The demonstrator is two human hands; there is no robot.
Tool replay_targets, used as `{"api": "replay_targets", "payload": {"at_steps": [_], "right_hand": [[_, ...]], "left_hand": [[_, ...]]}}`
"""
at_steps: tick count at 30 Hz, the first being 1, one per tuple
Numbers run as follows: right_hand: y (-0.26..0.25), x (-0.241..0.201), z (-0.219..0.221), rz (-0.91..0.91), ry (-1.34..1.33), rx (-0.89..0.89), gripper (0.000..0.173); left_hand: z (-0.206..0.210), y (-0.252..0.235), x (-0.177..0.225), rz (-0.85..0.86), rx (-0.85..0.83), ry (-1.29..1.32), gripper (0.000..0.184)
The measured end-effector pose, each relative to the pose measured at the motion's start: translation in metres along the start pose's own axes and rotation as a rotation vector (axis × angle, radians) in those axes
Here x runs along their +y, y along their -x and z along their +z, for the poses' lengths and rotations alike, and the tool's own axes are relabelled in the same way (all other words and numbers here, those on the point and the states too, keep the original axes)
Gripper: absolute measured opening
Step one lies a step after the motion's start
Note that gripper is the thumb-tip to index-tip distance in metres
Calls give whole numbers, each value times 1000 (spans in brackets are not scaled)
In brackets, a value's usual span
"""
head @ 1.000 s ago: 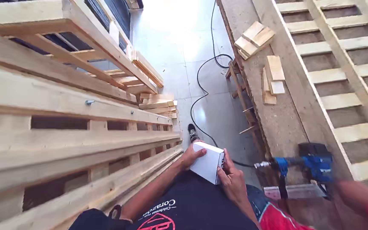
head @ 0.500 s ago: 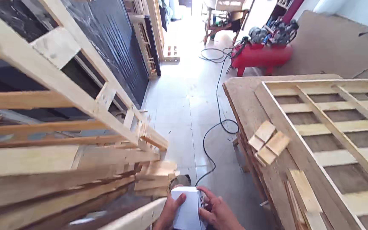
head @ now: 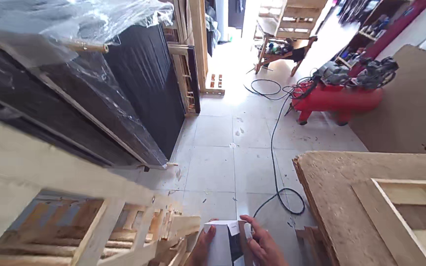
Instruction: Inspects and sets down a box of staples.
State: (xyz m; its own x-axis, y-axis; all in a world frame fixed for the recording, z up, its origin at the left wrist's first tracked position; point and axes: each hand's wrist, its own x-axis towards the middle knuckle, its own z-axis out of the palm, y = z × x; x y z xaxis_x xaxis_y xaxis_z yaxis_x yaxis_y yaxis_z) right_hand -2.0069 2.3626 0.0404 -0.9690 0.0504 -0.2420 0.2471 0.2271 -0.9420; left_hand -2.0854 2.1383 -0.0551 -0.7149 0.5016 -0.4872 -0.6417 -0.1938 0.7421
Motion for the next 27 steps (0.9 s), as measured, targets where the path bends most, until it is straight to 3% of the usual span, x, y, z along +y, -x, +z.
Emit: {"api": "replay_targets", "payload": {"at_steps": [5,9,12,16,19,21,23,25,27], "right_hand": [[-137,-4,-61,80,11,184,62],[-256,4,-114,-3,-4,187,25],[-353,-14,-171,-211,174,245,24],[-470,-68,-240,-720,493,318,19],[-541,-111,-286,-1002,494,175,18],[-584,-134,-321,-1081,372,49,19],[-623,-149,-363,-1034,108,-31,19],[-662,-159,-409,-873,-100,-31,14],[-713,-154,-450,-692,-83,61,13]], "left_hand": [[10,-132,55,-22,-151,157,79],[25,-250,99,5,-199,178,71],[53,-340,145,-58,-163,292,62],[102,-452,232,24,-222,390,67],[143,-529,295,117,-212,528,64],[154,-581,329,169,-174,563,65],[151,-636,357,159,-119,569,70],[148,-692,384,155,-90,554,73],[151,-744,412,167,-108,512,70]]}}
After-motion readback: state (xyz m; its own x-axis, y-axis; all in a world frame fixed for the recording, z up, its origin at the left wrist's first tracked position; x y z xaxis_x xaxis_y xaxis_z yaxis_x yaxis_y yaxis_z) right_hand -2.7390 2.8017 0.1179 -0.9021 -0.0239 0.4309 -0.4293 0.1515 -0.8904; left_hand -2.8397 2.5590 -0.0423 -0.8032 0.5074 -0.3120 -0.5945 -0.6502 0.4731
